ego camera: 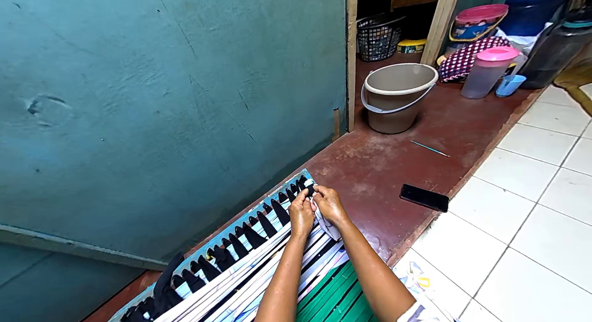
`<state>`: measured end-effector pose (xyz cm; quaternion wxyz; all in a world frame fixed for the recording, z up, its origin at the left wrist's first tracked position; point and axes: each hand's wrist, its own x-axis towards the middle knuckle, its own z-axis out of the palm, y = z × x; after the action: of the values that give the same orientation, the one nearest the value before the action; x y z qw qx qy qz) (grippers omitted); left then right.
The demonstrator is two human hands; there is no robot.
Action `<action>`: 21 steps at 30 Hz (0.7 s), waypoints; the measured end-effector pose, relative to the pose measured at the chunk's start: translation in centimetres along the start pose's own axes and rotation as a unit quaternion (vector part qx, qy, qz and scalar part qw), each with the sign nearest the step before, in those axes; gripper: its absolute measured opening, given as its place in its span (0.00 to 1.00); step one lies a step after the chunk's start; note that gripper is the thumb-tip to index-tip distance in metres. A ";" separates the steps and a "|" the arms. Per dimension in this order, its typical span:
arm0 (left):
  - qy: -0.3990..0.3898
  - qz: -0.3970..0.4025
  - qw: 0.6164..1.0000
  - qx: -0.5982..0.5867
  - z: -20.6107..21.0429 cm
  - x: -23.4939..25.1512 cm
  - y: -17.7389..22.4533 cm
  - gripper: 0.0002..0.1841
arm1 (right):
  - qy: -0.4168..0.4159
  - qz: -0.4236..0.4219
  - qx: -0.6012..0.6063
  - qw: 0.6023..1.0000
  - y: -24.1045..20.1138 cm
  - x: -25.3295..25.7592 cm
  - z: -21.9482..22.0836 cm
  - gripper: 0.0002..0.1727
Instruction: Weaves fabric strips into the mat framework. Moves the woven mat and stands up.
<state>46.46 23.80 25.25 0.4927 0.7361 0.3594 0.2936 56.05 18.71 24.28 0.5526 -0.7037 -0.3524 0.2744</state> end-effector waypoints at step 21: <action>0.001 -0.016 0.973 0.232 -1.1 1.3 2.5 0.10 | 0.033 -0.005 0.072 0.997 0.5 -0.3 0.8 0.18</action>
<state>46.98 24.81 28.03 0.3128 0.8243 0.4297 0.1953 55.36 18.91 23.58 0.6145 -0.6690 -0.3169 0.2726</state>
